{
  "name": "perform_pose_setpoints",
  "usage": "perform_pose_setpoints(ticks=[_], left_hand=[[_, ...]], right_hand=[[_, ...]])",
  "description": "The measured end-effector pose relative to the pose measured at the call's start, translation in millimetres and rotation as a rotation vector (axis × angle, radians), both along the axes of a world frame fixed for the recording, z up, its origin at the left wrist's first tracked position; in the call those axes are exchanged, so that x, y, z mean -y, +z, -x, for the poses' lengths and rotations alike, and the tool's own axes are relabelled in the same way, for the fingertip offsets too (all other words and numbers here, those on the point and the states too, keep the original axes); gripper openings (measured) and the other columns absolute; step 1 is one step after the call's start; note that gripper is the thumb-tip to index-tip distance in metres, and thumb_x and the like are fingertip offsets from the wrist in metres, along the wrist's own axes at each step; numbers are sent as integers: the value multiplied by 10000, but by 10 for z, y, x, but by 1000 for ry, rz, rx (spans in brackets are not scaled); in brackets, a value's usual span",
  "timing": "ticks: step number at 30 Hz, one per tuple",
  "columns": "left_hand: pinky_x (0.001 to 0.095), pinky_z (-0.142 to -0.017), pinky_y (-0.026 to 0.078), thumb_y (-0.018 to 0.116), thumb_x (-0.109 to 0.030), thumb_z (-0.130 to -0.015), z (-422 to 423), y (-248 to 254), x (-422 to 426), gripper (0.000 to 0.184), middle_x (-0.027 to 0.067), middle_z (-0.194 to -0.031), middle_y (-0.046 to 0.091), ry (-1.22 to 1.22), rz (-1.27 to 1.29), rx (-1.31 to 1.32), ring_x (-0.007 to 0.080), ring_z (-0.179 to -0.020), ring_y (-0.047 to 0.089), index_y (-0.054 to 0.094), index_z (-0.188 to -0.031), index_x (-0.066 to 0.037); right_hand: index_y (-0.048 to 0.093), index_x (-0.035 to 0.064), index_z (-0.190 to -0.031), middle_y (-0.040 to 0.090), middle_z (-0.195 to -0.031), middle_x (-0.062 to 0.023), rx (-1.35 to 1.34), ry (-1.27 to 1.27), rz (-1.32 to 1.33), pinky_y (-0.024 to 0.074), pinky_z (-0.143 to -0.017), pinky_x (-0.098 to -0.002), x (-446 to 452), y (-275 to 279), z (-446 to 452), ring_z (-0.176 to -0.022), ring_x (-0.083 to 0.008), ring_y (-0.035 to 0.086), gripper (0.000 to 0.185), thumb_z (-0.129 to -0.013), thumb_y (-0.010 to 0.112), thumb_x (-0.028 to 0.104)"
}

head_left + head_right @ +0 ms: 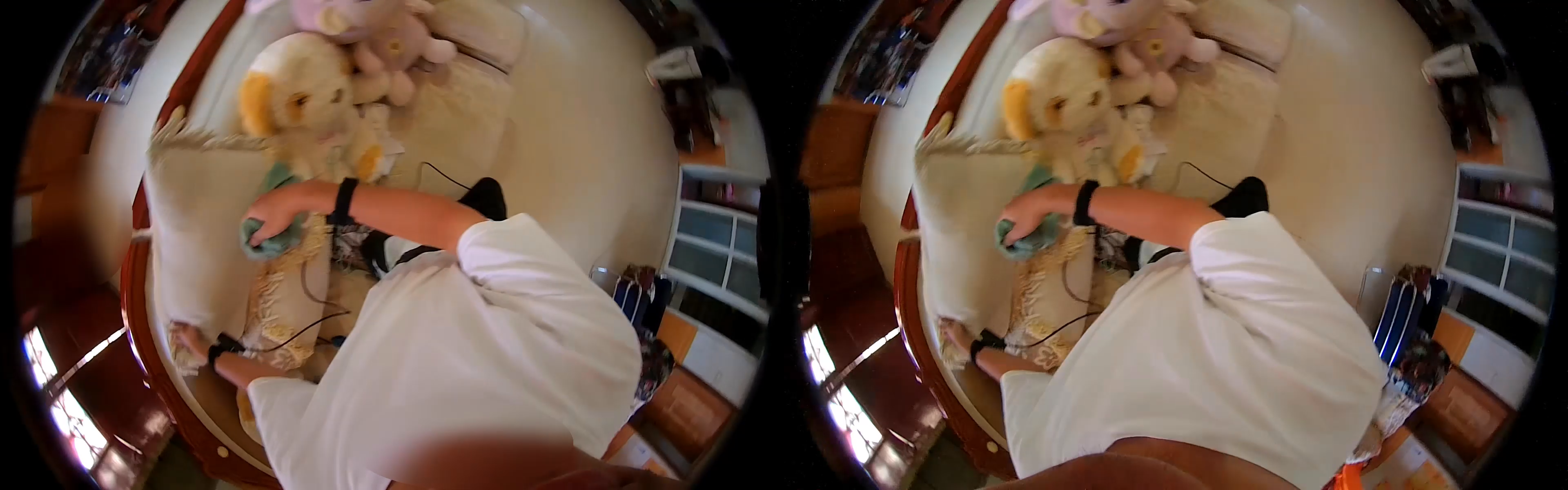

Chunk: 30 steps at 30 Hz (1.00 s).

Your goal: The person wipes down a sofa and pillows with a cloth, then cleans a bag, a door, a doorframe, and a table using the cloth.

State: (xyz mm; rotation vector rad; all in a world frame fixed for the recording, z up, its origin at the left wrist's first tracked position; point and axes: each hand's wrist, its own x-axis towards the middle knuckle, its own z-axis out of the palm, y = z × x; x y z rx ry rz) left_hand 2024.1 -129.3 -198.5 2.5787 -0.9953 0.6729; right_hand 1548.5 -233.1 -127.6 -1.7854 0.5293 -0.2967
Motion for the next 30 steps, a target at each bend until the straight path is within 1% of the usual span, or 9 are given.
perform_pose_setpoints(ticks=[5,11,13,16,17,21,24,26,30], left_hand=[[444,-903,427,421,-376,-965,1854,158,-193,498,231,-1135,576,-539,-85,-198,362,-1042,542,505,-1233,34],[395,-859,460,469,-297,-950,4810,673,-567,412,179,-1095,614,-1319,-810,-930,313,-987,584,526,-1212,16],[379,-844,471,486,-271,-945,5682,928,-568,385,162,-1082,626,-1485,-1079,-1117,296,-968,598,533,-1205,9],[355,-822,487,510,-232,-937,6920,1088,-824,347,136,-1062,644,-1668,-1280,-1290,272,-941,619,544,-1194,0],[347,-815,493,518,-218,-935,7223,1135,-929,335,128,-1055,651,-1694,-1304,-1329,264,-931,626,547,-1190,-3],[389,-852,481,553,-106,-902,8630,1549,-1619,324,186,-1079,642,-1820,-1502,-1201,333,-956,620,518,-1204,6],[439,-827,477,529,-108,-922,9352,1514,-2386,345,227,-1103,611,-2501,-1438,-828,430,-967,585,485,-1252,-19],[476,-825,457,577,-135,-907,9576,1717,-2955,483,265,-1160,555,-2602,-1453,-609,456,-988,554,391,-1344,-44],[386,-861,458,520,14,-899,9777,2149,-4105,515,234,-1147,568,-2362,-1683,-965,359,-998,583,384,-1387,-84]], right_hand=[[611,57,-1189,644,-1129,-197,23,-376,-82,455,-886,-402,-741,370,1674,-1006,-323,599,551,-947,452,526],[591,-44,-1162,627,-1122,-248,266,-640,-418,435,-909,-416,-1952,500,3211,-1007,-331,575,673,-952,411,570],[602,-63,-1098,651,-1034,-232,131,-728,-218,469,-829,-409,-2237,909,3687,-882,-295,600,659,-950,437,559],[607,-75,-1014,663,-924,-203,-81,-865,-352,492,-712,-393,-2995,1045,4732,-733,-266,595,617,-951,472,524],[599,-65,-1007,655,-819,-167,45,-1112,-283,487,-615,-379,-3284,1110,4874,-620,-250,577,494,-940,559,423],[539,-5,-1193,627,-1032,-114,249,-1602,-217,480,-759,-317,-5081,786,5797,-893,-160,574,313,-924,598,143],[481,16,-1305,579,-1175,-66,376,-1829,-561,431,-918,-316,-6330,579,5681,-1065,-162,519,408,-905,551,55],[424,11,-1369,559,-1222,-71,347,-1816,-573,425,-942,-310,-6990,428,5511,-1111,-164,507,478,-914,548,82],[373,8,-1416,541,-1253,-80,384,-2017,-754,414,-967,-301,-7867,869,5278,-1137,-167,505,543,-924,564,136]])
